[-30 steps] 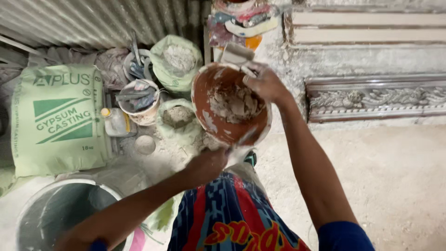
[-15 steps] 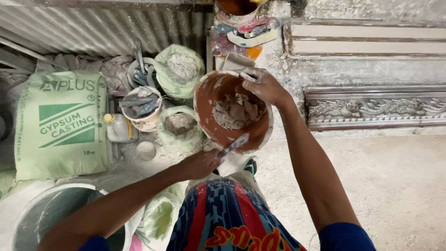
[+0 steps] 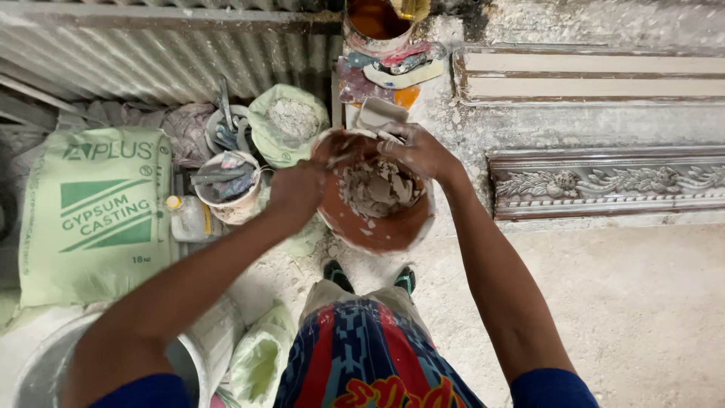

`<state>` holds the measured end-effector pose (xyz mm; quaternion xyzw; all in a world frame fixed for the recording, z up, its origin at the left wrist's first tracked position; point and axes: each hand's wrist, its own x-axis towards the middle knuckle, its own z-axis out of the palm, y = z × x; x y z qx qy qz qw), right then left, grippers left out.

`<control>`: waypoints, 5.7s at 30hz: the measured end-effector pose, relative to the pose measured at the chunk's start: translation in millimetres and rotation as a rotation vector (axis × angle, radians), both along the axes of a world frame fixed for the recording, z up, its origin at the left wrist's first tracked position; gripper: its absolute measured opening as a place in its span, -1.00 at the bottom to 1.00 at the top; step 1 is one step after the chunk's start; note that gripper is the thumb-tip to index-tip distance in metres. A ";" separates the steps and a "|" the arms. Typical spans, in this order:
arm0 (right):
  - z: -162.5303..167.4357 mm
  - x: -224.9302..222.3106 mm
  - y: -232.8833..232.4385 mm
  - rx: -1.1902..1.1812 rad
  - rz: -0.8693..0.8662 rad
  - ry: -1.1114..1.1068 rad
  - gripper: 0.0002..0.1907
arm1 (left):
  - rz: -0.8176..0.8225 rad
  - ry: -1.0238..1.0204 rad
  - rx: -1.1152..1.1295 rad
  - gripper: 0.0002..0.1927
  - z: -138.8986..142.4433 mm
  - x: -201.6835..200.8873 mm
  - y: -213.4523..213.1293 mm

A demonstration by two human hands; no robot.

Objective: The person wipes a long ornate decorative moulding with a yellow sponge, then uses a brush to clean the detailed carvings. They later mix a white paste in a bucket using a trowel and their hand.

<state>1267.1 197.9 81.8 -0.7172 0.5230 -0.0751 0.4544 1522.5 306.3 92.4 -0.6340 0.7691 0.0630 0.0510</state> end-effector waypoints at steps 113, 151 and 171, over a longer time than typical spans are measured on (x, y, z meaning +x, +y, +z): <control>-56.1 -157.2 29.9 0.267 -0.359 -0.653 -0.40 | 0.218 1.153 0.869 -0.52 -27.4 -221.2 44.3; -8.1 -100.8 42.2 0.113 -0.565 -0.716 -0.52 | -0.154 0.507 -0.691 -0.61 -114.7 -127.7 182.5; -1.5 -115.8 37.6 0.029 -0.315 -0.607 -0.41 | -0.381 -0.086 -0.272 -0.61 29.3 -66.9 2.4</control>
